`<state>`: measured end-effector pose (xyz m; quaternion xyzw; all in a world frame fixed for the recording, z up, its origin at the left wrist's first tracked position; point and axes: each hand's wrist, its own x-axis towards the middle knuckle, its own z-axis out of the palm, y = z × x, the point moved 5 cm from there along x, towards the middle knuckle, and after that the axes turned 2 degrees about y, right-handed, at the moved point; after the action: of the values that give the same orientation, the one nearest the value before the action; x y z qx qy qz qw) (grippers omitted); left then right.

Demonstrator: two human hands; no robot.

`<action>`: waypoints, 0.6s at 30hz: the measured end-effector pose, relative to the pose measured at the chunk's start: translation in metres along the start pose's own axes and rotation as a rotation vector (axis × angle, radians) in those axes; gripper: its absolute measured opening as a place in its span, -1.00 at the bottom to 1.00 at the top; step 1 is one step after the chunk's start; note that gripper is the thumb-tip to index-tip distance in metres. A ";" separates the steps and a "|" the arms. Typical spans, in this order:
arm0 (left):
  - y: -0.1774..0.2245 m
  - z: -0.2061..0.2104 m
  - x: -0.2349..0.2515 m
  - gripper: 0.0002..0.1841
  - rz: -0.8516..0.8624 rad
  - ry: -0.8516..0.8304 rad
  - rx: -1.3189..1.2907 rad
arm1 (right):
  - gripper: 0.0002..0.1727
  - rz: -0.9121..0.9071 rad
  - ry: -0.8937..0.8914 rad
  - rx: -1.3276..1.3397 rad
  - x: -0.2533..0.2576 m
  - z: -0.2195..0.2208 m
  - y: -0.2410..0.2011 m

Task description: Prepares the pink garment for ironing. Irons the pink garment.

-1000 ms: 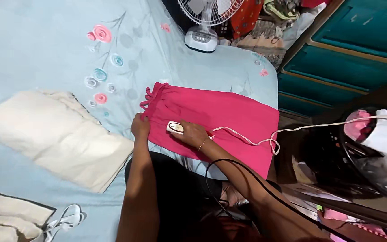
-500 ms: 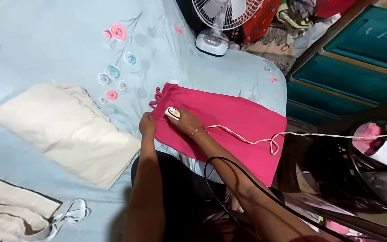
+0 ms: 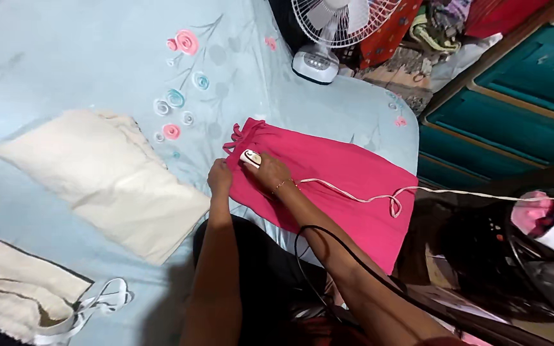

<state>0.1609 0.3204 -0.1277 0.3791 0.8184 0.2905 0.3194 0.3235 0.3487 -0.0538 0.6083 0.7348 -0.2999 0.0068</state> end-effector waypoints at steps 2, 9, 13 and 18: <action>0.002 -0.002 -0.002 -0.55 0.005 -0.004 0.008 | -0.29 -0.022 -0.027 -0.001 -0.003 -0.002 0.001; 0.003 -0.003 -0.004 -0.56 0.045 -0.029 0.031 | -0.27 0.017 -0.112 -0.113 -0.070 -0.017 0.058; 0.006 -0.004 -0.006 -0.57 0.039 -0.037 0.034 | -0.27 0.173 0.046 -0.092 -0.124 -0.029 0.113; 0.010 -0.005 -0.010 -0.58 0.012 -0.039 0.060 | -0.29 0.299 0.162 -0.062 -0.136 -0.034 0.125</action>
<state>0.1670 0.3169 -0.1145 0.3992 0.8181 0.2602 0.3219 0.4838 0.2528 -0.0287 0.7325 0.6431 -0.2228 0.0107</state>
